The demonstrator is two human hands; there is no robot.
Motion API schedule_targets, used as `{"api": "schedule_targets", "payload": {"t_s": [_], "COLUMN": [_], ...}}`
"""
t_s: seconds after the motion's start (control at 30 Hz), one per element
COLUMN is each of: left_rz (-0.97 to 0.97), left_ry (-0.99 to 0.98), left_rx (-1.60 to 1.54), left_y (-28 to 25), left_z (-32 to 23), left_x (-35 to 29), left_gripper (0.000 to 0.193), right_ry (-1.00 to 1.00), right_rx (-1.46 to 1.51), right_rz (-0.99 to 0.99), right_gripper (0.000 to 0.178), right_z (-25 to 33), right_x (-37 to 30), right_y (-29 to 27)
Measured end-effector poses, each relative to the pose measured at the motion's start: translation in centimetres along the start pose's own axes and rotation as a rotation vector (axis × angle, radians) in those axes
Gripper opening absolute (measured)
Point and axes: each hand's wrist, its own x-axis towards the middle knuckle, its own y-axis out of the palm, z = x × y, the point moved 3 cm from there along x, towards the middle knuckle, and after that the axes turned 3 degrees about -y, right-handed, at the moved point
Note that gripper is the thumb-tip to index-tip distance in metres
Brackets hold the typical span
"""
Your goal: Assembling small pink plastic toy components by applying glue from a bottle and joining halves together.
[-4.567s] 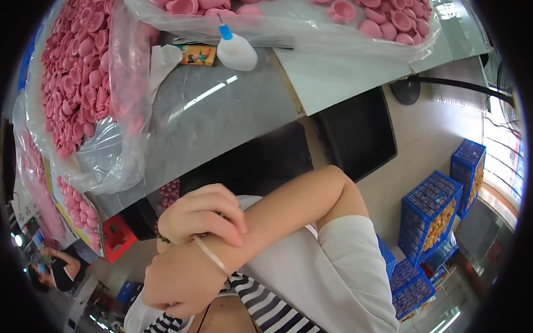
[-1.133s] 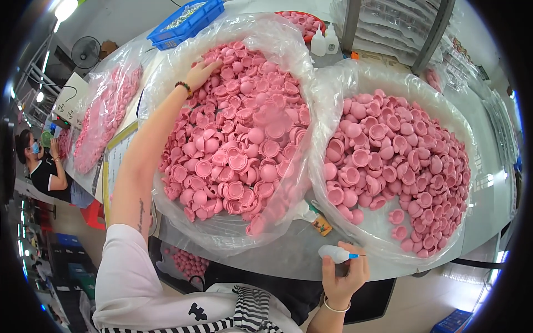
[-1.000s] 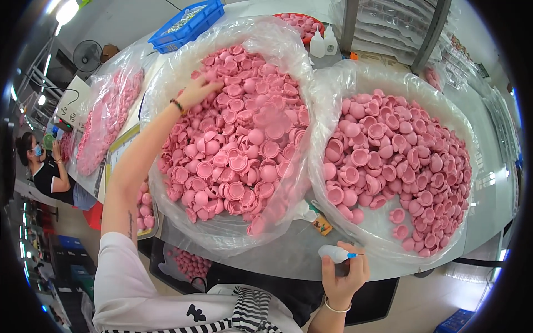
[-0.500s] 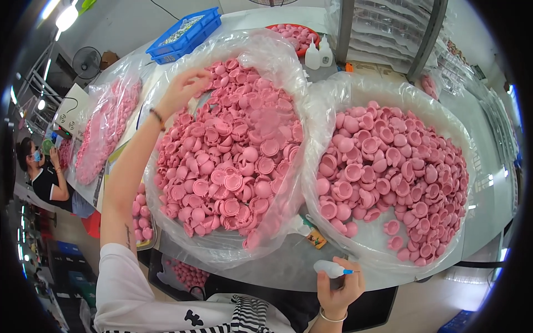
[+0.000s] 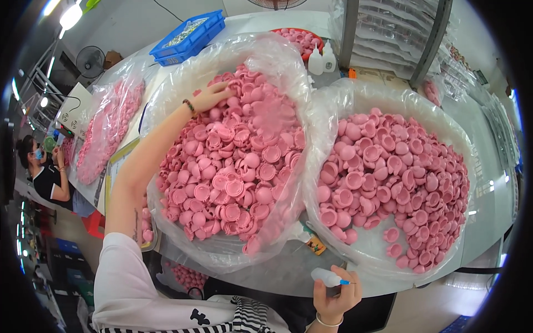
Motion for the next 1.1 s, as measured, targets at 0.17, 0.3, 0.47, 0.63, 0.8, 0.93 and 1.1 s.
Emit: {"api": "schedule_targets", "payload": {"t_s": [0.17, 0.3, 0.47, 0.63, 0.8, 0.93, 1.1], "left_rz": [0.033, 0.09, -0.08, -0.065, -0.067, 0.008, -0.095], "left_ry": [0.166, 0.49, 0.574, 0.663, 0.724, 0.655, 0.554], "left_rx": [0.047, 0.309, 0.433, 0.476, 0.441, 0.498, 0.541], "left_y": [1.2, 2.3, 4.0, 6.9, 9.3, 8.8, 6.3], "left_z": [-1.5, -5.4, -8.2, -11.4, -11.7, -11.9, -9.7], "left_x": [-6.0, -10.0, -14.7, -18.8, -21.8, -21.6, -19.4], "left_gripper": [0.047, 0.032, 0.036, 0.033, 0.033, 0.04, 0.038], "right_ry": [-0.026, -0.028, -0.027, -0.03, -0.027, -0.047, -0.042], "right_rx": [-0.027, 0.005, 0.0, 0.011, 0.033, 0.048, 0.073], "right_rz": [0.019, 0.022, 0.024, 0.032, 0.053, 0.052, 0.057], "right_gripper": [0.03, 0.03, 0.03, 0.031, 0.031, 0.03, 0.03], "right_z": [0.4, 0.3, 0.2, 0.0, 0.1, 0.2, 0.2], "right_x": [0.2, -0.1, -0.2, -0.5, -0.5, -0.4, -0.4], "right_y": [0.3, 0.1, 0.2, 0.0, 0.0, 0.0, -0.1]}}
